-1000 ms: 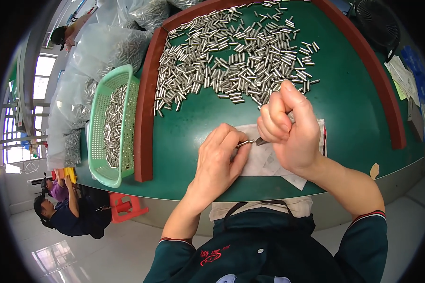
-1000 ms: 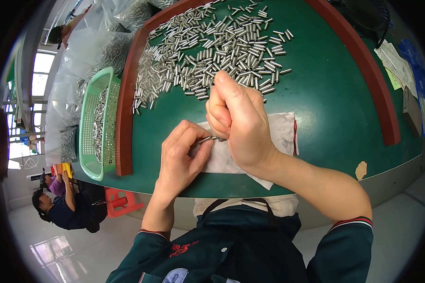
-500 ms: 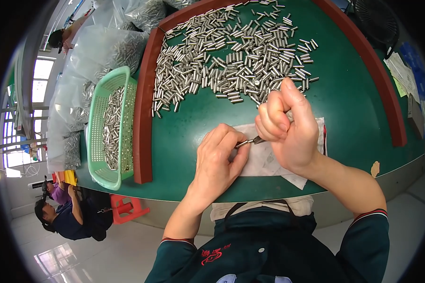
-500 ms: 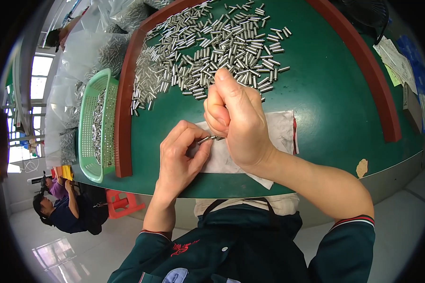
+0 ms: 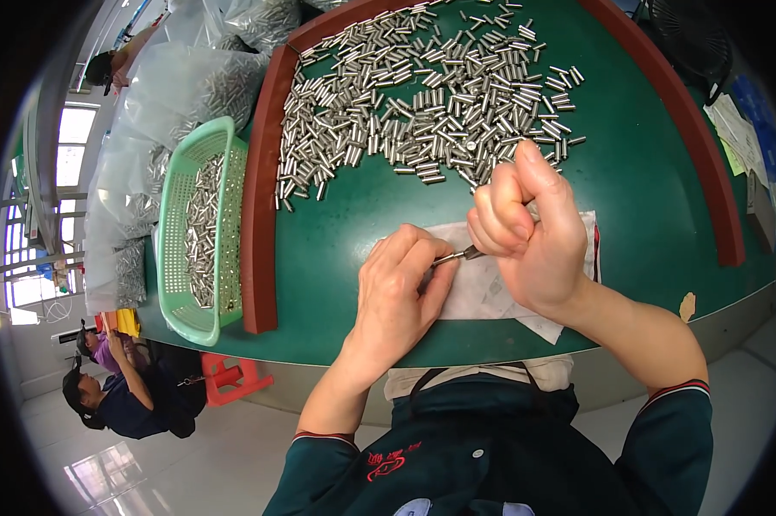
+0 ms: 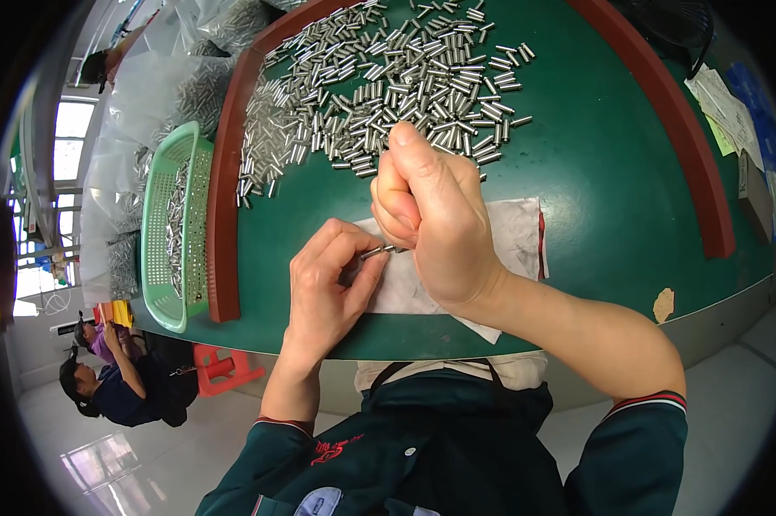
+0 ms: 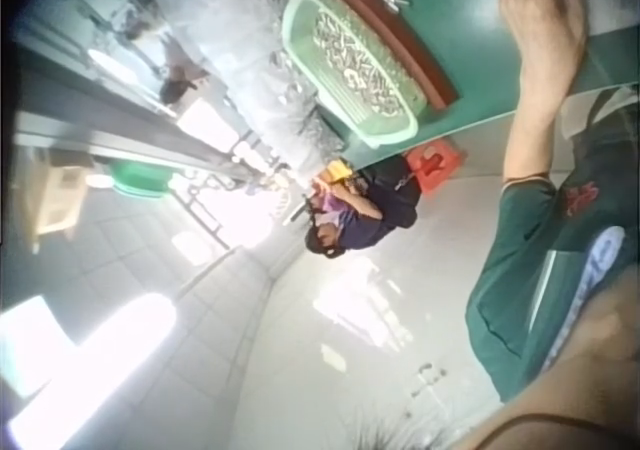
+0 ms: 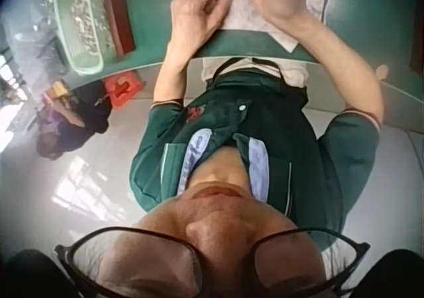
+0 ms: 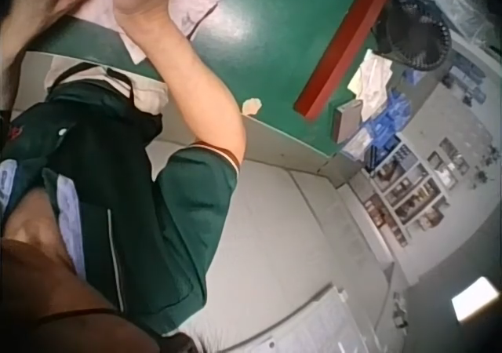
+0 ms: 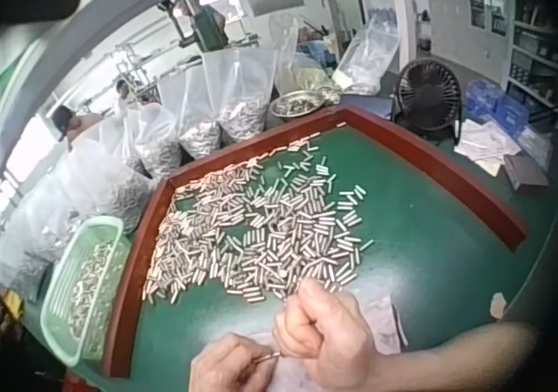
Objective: The recorder is picking up small cylindrical metal parts and using a pointed manual tool to perform assembly or inspection tasks at an industrial workbench.
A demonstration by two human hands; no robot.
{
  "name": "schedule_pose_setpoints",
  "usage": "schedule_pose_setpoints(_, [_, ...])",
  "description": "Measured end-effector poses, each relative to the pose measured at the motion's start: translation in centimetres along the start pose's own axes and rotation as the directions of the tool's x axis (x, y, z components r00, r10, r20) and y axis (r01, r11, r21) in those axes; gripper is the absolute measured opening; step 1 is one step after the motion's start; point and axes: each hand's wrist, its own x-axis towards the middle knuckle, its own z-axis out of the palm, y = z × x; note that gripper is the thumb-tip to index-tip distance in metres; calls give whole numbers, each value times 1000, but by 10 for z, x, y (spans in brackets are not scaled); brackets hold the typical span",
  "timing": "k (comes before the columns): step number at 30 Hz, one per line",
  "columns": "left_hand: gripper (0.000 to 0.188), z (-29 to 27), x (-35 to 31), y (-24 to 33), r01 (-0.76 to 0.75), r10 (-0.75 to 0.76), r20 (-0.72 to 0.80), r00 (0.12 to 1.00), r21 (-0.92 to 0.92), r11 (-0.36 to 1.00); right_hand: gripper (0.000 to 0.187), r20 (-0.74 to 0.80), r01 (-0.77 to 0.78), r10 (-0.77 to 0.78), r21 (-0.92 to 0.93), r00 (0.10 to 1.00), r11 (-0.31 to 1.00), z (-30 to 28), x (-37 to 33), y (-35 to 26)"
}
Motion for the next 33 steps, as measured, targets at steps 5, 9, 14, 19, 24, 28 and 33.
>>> schedule_pose_setpoints(5, [12, 0, 0, 1, -39, 39, -12, 999, -9, 999, 47, 0, 64, -64, -73, 998, 995, 5, -4, 4])
schedule_pose_setpoints(9, [12, -1, 2, 3, -60, 60, -7, 998, 12, 998, 47, 38, 126, -121, -186, 992, 974, 5, -8, 7])
schedule_pose_setpoints(14, [12, 0, 0, 1, -29, 29, -12, 1000, -6, 1000, 47, 5, 102, -102, -133, 995, 986, 6, -3, 3])
schedule_pose_setpoints(19, [12, 1, 0, 1, -23, 23, -15, 1000, -6, 1000, 46, 8, 68, -68, -41, 998, 997, 3, -2, 2])
schedule_pose_setpoints(24, [12, 0, 0, 2, -19, 18, -19, 1000, -15, 1000, 46, 16, 52, -51, -25, 999, 998, 3, -1, 1])
schedule_pose_setpoints(28, [12, 1, -1, 1, -8, 7, -19, 1000, -24, 1000, 46, 14, 44, -43, -17, 999, 999, 2, -1, 0])
schedule_pose_setpoints(33, [12, 0, -1, 1, -4, 4, -13, 1000, -10, 1000, 46, 8, 50, -50, -48, 999, 998, 3, -2, 3])
